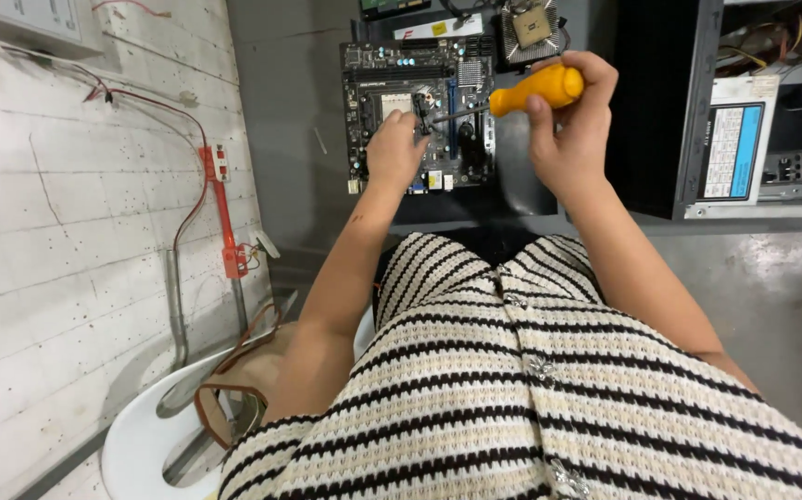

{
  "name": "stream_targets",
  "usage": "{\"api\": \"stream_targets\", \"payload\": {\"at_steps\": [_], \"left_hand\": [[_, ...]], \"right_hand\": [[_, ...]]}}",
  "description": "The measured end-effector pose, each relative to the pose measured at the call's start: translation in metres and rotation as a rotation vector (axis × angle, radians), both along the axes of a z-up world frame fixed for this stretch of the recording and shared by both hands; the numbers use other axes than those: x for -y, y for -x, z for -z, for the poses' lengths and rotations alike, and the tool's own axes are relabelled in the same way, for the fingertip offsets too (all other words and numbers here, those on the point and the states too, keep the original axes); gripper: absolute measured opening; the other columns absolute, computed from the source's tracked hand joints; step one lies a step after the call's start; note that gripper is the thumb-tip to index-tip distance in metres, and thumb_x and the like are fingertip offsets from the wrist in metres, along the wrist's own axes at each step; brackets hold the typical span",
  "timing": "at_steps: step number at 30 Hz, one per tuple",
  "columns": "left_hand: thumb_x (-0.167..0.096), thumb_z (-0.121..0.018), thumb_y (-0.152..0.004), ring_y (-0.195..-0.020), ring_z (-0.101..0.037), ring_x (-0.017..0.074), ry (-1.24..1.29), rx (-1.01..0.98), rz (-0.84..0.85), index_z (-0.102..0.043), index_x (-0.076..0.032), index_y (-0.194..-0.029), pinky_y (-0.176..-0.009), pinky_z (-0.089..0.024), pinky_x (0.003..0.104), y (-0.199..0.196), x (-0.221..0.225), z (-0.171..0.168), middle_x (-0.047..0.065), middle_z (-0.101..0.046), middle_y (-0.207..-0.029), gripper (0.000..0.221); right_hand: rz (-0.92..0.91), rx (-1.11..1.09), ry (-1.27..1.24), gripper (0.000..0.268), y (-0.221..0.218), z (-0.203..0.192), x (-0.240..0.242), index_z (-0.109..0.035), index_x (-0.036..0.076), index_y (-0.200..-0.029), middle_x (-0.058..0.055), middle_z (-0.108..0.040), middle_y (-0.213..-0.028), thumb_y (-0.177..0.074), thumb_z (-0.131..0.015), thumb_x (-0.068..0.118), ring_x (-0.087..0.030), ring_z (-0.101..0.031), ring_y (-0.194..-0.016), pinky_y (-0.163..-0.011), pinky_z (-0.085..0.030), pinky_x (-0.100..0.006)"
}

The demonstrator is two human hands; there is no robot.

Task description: Removing a motherboard from a PC case and then unscrewing components from the board on a repair bench.

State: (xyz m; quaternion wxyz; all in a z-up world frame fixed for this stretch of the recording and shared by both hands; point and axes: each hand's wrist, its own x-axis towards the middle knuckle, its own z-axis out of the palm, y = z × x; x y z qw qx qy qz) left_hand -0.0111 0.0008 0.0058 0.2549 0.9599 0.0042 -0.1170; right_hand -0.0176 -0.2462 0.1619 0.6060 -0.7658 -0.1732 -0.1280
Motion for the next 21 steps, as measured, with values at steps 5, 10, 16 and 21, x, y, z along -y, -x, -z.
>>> {"api": "stream_targets", "payload": {"at_steps": [5,10,16,21], "left_hand": [[-0.017,-0.075,-0.093,-0.082,-0.066,0.0257,-0.029,0.118,0.026,-0.069,-0.004,-0.101,-0.062,-0.055,0.039,0.004,-0.003,0.013,0.009,-0.063,-0.096,0.017],[-0.016,-0.074,-0.092,-0.083,-0.066,0.0263,0.007,0.155,0.046,-0.071,-0.004,-0.110,-0.061,-0.055,0.039,0.007,-0.004,0.019,0.008,-0.064,-0.097,0.021],[-0.021,-0.077,-0.091,-0.088,-0.068,0.0261,-0.025,0.160,0.031,-0.070,-0.002,-0.109,-0.065,-0.058,0.039,0.007,0.002,0.018,0.009,-0.066,-0.099,0.027],[-0.020,-0.079,-0.090,-0.084,-0.066,0.0253,-0.023,0.180,0.028,-0.070,-0.003,-0.104,-0.064,-0.057,0.039,0.005,0.002,0.020,0.008,-0.064,-0.094,0.023]], "right_hand": [[-0.073,0.018,0.049,0.039,-0.001,0.005,-0.011,-0.032,0.003,-0.138,-0.026,-0.055,-0.127,-0.114,-0.054,0.024,-0.032,-0.060,-0.112,-0.086,-0.056,-0.035],[-0.085,0.037,0.098,0.041,0.000,0.007,-0.012,-0.031,0.003,-0.139,-0.027,-0.054,-0.129,-0.114,-0.053,0.027,-0.034,-0.062,-0.115,-0.088,-0.059,-0.037],[-0.074,0.082,0.095,0.042,0.001,0.008,-0.012,-0.031,0.002,-0.138,-0.028,-0.054,-0.127,-0.114,-0.053,0.028,-0.036,-0.061,-0.115,-0.089,-0.058,-0.038],[-0.099,0.080,0.102,0.041,0.002,0.008,-0.012,-0.030,0.002,-0.138,-0.028,-0.054,-0.129,-0.114,-0.053,0.026,-0.035,-0.060,-0.114,-0.087,-0.059,-0.037]]}}
